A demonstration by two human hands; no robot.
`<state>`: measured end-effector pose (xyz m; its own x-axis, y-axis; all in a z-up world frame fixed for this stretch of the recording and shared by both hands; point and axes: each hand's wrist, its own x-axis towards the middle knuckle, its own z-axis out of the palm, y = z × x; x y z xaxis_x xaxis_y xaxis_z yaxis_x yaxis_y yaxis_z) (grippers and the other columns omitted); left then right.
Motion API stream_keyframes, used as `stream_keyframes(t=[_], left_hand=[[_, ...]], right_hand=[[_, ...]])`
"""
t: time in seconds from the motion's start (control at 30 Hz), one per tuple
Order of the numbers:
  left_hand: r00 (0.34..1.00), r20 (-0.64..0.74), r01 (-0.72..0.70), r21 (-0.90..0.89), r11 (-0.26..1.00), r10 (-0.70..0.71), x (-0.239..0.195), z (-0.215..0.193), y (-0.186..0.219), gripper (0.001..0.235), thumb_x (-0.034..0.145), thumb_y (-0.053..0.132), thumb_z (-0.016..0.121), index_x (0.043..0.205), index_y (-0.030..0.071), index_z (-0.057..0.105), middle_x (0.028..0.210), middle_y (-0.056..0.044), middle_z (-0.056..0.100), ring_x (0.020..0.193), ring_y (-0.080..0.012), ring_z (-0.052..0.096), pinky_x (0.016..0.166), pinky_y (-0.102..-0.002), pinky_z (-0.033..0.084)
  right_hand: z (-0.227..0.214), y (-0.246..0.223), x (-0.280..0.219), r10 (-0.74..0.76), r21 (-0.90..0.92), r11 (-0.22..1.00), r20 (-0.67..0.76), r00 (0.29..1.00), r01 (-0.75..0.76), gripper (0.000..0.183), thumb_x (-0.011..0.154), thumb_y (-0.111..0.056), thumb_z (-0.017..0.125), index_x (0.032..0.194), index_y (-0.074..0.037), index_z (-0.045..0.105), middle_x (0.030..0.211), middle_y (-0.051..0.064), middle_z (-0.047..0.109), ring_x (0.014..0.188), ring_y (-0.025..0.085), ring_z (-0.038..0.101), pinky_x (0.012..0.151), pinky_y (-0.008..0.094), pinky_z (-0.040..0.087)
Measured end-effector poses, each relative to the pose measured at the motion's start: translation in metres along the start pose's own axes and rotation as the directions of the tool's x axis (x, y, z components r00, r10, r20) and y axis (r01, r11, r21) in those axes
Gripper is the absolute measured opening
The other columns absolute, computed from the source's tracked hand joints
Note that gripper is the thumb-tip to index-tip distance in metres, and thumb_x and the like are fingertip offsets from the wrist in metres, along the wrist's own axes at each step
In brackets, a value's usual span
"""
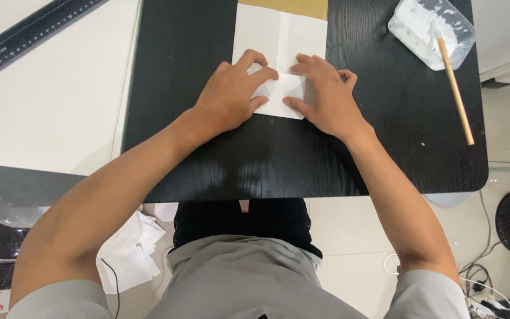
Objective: The person folds a white paper flap on a brown paper box, applies white adhesive with a brush to the flap, and presses it down. They then place the box on a larger white sheet, fold the sheet's edges over the box, and apply adhesive to the sheet's edges.
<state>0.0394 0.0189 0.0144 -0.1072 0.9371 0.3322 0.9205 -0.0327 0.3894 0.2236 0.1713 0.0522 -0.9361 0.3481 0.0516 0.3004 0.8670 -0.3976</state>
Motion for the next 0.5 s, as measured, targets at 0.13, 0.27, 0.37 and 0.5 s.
stream_keyframes(t=[0.13, 0.27, 0.37, 0.5], left_hand=[[0.996, 0.012, -0.085, 0.091, 0.992, 0.084, 0.006, -0.005, -0.016, 0.037, 0.091, 0.020, 0.080, 0.126, 0.016, 0.070, 0.137, -0.014, 0.052, 0.077, -0.0349, 0.064, 0.077, -0.049, 0.051], [0.922, -0.113, -0.314, 0.338, 0.887, 0.370, 0.002, -0.006, -0.029, 0.017, 0.102, 0.010, 0.066, 0.116, 0.015, 0.074, 0.141, -0.019, 0.059, 0.087, -0.0310, 0.065, 0.071, -0.043, 0.048], [0.911, -0.100, -0.318, 0.443, 0.838, 0.399, 0.004, -0.009, -0.031, 0.024, 0.099, 0.008, 0.067, 0.116, 0.022, 0.077, 0.141, -0.011, 0.063, 0.084, -0.0237, 0.062, 0.073, -0.037, 0.049], [0.981, 0.100, -0.185, 0.249, 0.951, 0.165, 0.003, -0.034, -0.010, 0.022, 0.099, 0.014, 0.061, 0.109, 0.018, 0.080, 0.141, -0.003, 0.061, 0.093, -0.0246, 0.067, 0.092, -0.039, 0.051]], right_hand=[[-0.003, 0.011, 0.021, 0.007, 0.045, 0.999, 0.019, 1.000, -0.008, 0.048, 0.096, -0.033, 0.075, 0.137, -0.019, 0.055, 0.159, 0.006, 0.047, 0.150, 0.030, 0.036, 0.104, 0.050, 0.017], [-0.001, 0.019, 0.035, -0.029, 0.088, 0.996, 0.013, 0.999, 0.028, 0.052, 0.099, -0.037, 0.069, 0.142, -0.017, 0.050, 0.162, 0.003, 0.043, 0.154, 0.027, 0.032, 0.106, 0.050, 0.016], [-0.002, 0.018, 0.040, -0.015, 0.103, 0.995, 0.015, 1.000, 0.013, 0.055, 0.099, -0.038, 0.069, 0.146, -0.016, 0.049, 0.164, 0.001, 0.041, 0.155, 0.026, 0.031, 0.107, 0.048, 0.015], [-0.001, 0.016, 0.039, -0.009, 0.185, 0.983, -0.041, 0.999, 0.017, 0.059, 0.096, -0.029, 0.078, 0.145, -0.009, 0.053, 0.155, 0.014, 0.052, 0.149, 0.033, 0.037, 0.110, 0.060, 0.010]])
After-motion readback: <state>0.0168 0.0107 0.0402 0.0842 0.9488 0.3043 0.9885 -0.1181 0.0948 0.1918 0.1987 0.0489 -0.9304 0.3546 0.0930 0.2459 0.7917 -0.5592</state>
